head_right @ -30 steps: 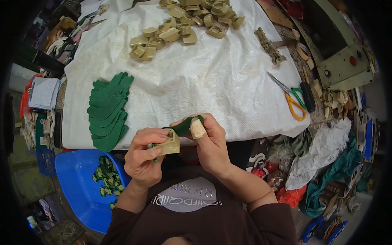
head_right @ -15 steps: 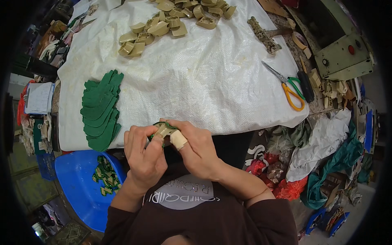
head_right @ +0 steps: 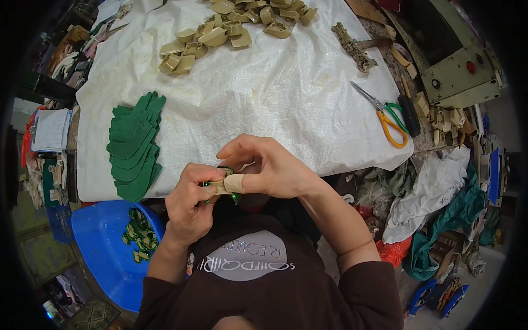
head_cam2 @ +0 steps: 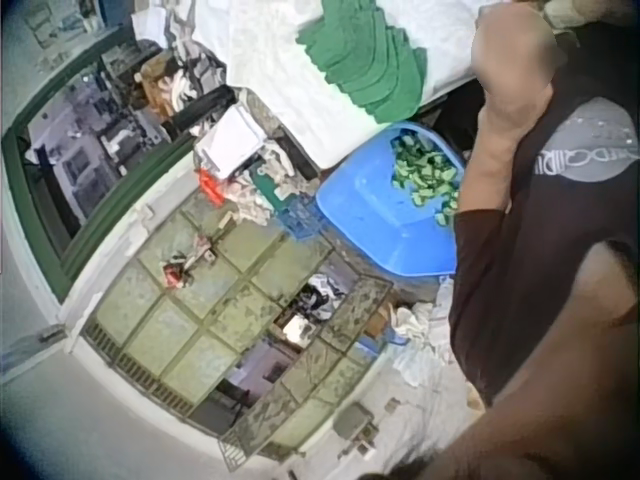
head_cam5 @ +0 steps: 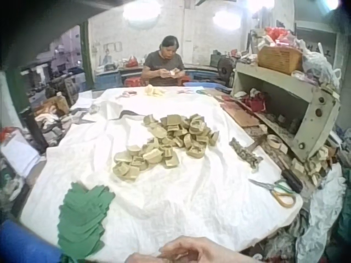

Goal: The person repeatedly picks up beige plastic components and green fabric pieces from a table. They wrap the green fabric around the plastic parts by hand and place the finished items into a blue bin. The process is repetitive and involves handling multiple identical units.

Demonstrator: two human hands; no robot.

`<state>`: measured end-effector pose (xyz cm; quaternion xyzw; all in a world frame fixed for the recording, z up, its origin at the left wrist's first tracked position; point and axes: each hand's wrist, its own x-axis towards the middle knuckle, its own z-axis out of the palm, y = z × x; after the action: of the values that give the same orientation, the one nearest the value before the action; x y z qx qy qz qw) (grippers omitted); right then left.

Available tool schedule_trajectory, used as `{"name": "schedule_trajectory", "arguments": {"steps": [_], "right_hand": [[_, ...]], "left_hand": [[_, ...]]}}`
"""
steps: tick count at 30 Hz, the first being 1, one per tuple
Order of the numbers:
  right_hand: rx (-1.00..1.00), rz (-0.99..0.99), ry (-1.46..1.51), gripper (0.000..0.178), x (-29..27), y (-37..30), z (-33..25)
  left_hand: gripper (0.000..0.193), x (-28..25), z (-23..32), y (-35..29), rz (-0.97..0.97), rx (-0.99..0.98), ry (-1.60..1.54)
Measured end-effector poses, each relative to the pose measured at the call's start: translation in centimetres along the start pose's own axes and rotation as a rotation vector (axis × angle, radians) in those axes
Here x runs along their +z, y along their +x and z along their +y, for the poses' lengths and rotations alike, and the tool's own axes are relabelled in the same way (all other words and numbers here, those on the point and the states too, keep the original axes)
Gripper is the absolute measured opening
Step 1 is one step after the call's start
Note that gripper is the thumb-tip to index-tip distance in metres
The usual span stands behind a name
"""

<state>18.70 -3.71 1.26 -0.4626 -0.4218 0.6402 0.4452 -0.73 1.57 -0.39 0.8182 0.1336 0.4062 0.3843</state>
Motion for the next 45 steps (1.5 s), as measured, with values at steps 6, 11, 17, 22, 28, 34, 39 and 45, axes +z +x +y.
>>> {"name": "schedule_trajectory", "arguments": {"steps": [6, 11, 17, 22, 28, 34, 39, 45], "right_hand": [[-0.043, 0.073, -0.13, 0.039, 0.3, 0.7, 0.5], [-0.385, 0.011, -0.081, 0.038, 0.2, 0.9, 2.0], [-0.626, 0.343, -0.42, 0.011, 2.3, 1.3, 2.2], [-0.631, 0.31, -0.422, 0.016, 1.8, 1.3, 1.7], [-0.812, 0.429, -0.689, 0.02, 1.9, 0.9, 2.4], [-0.415, 0.117, -0.169, 0.054, -0.2, 0.5, 0.4], [-0.474, 0.122, -0.251, 0.058, -0.4, 0.2, 0.2], [-0.828, 0.138, -0.552, 0.078, 0.0, 0.2, 0.8]], "left_hand": [[0.019, 0.5, -0.6, -0.1, 0.105, -0.147, -0.071], [0.013, 1.3, 0.3, -0.1, 0.374, -0.503, -0.462], [0.017, 2.1, 0.1, 0.2, 0.311, -0.464, -0.403], [0.018, 1.7, 0.4, 0.2, 0.275, -0.49, -0.336], [0.013, 1.3, 1.1, 1.6, 0.264, -0.248, 0.101], [0.022, 0.4, 0.1, 1.1, 0.255, 0.055, 0.216], [0.033, 0.1, 0.0, 0.4, 0.182, 0.126, 0.217], [0.069, -0.1, -1.0, -0.3, -0.034, -0.421, -0.492]]}}
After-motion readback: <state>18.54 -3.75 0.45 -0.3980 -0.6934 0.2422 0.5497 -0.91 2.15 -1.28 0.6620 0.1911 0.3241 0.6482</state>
